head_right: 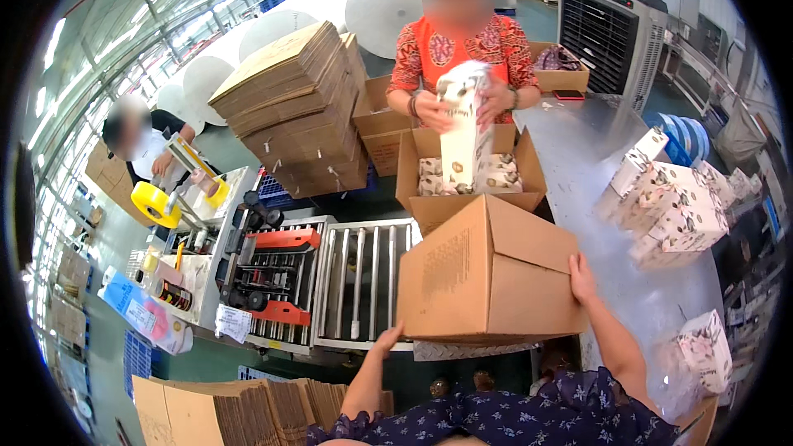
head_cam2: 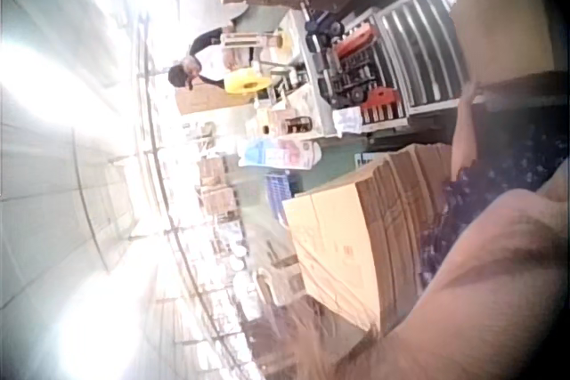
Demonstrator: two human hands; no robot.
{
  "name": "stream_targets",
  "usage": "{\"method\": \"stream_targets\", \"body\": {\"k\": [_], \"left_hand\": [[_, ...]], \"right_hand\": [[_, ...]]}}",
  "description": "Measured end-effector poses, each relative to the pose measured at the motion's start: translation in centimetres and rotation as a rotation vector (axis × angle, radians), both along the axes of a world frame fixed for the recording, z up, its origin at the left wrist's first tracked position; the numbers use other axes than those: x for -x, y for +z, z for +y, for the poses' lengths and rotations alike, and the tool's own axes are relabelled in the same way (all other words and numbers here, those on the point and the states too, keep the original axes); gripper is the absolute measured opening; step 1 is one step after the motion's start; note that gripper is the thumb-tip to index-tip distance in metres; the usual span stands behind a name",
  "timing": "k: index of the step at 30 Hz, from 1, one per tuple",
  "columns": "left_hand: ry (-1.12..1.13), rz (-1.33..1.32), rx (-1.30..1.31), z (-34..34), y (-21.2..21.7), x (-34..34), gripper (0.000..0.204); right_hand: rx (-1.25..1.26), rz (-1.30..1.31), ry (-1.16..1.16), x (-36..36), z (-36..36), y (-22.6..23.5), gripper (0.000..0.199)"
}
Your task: The person picks up wrapped rectangular items from a table, places them inside cardboard boxes, and then moves the loaded boxes onto a conveyor belt system.
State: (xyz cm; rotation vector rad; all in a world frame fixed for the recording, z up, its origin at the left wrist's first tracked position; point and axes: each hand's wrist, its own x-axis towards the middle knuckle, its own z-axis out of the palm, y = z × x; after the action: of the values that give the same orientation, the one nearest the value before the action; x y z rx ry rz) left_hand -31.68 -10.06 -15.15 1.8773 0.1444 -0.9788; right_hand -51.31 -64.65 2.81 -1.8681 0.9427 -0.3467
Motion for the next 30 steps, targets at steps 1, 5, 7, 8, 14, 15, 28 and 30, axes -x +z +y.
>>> {"method": "stream_targets", "body": {"k": [1, 5, 7, 8, 14, 15, 28, 30], "left_hand": [[0.044, -0.120, 0.112, 1.3, 0.9, -0.1, 0.078], [0.304, -0.137, 0.679, 9.1, 17.1, -1.6, 0.010], [0.332, -0.168, 0.925, 7.0, 30.3, 0.1, 0.015], [0.263, -0.249, 0.910, 5.1, 35.4, 1.3, 0.023], [-0.577, -0.561, 0.302, -9.4, 39.5, 9.7, 0.026], [-0.684, -0.535, 0.394, -11.4, 37.5, 11.1, 0.026], [-0.054, -0.547, 0.170, 13.1, 19.1, 0.4, 0.034], [0.012, -0.327, 0.285, 14.5, 19.0, -1.7, 0.032]], "right_hand": [[-0.052, -0.037, -0.029, 0.4, -0.5, -1.1, 0.071], [-0.646, -0.233, 0.026, -0.1, 2.3, -2.7, 0.066], [-0.861, -0.411, 0.040, -0.2, 6.9, -1.1, 0.062], [-0.938, -0.485, 0.080, 0.1, 6.4, -2.8, 0.066], [-0.756, -0.025, 0.237, -1.8, 8.1, 5.2, 0.091], [-0.709, -0.002, 0.307, -2.9, 10.3, 7.2, 0.091], [-0.302, -0.240, 0.553, -2.7, 12.0, 4.7, 0.089], [-0.301, -0.234, 0.463, 0.1, 10.3, 0.3, 0.087]]}}
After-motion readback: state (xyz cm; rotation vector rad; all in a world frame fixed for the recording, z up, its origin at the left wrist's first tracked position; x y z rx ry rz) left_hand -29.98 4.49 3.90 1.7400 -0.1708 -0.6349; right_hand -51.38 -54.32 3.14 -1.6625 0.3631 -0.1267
